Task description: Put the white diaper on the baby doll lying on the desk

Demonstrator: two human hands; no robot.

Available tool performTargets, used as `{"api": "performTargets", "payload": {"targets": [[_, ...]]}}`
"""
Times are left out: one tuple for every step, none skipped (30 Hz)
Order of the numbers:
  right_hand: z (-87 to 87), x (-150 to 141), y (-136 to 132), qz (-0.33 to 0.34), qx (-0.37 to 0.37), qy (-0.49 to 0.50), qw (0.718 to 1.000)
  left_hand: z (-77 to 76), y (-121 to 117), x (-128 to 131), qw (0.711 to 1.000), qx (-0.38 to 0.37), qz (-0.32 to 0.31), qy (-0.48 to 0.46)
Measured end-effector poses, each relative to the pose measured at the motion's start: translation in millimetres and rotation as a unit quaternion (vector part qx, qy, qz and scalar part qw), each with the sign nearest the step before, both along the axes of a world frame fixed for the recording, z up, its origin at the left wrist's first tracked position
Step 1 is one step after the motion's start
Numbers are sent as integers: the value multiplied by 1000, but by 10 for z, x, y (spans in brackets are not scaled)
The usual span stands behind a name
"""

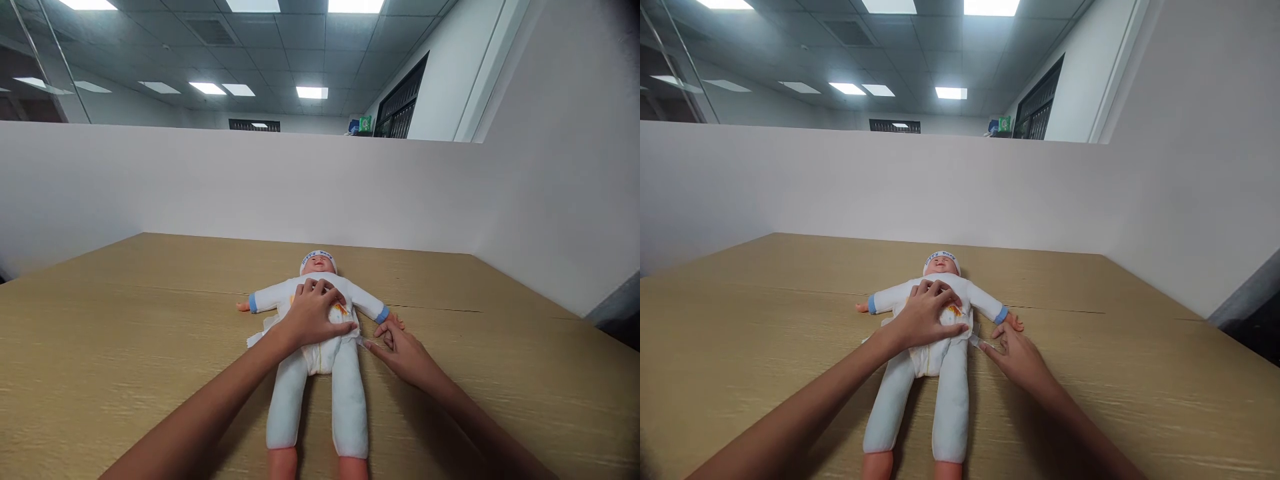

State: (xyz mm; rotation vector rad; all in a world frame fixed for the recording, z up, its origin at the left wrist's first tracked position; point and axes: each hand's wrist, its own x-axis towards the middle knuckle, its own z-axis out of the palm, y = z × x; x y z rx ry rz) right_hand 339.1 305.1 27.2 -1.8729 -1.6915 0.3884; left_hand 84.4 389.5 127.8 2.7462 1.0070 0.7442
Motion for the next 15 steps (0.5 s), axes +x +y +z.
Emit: {"api": "performTargets", "payload": {"targets": [[4,6,1,4,-9,5,1000,-2,1,1,1000,1,0,0],[10,10,2,6,-17,7,1000,-4,2,1,1000,3,0,-1],[19,11,2,8,-24,6,1000,-7,4,2,1000,5,-1,-2],[28,11,1,10,-29,5,1000,-10,7,2,1000,6,-1,-2],[39,9,-2,10,-32,5,999,-13,10,2,1000,7,-2,-3],[49,5,-6,11,-33,5,999,-17,13,2,1000,7,-3,-3],[59,0,-11,13,-36,6,999,-20,17,3,1000,9,-4,-3],[67,-6,-17,14,-37,8,999,-23,19,3,1000,10,-5,-3],[73,-14,-24,16,-38,11,999,-25,22,3,1000,12,-5,-2],[77,-23,-31,16,-38,14,999,-26,23,4,1000,13,-5,-1],[77,-35,-39,17,-37,18,999,-25,24,4,1000,14,-5,-2],[75,-48,-47,18,-36,22,999,-23,24,5,1000,13,-5,-2],[72,-63,-54,20,-33,26,999,-20,22,7,1000,12,-4,-2],[67,-79,-59,22,-30,30,999,-15,20,8,1000,11,-3,-1],[64,-95,-61,25,-25,36,999,-10,17,10,1000,9,-2,0]]}}
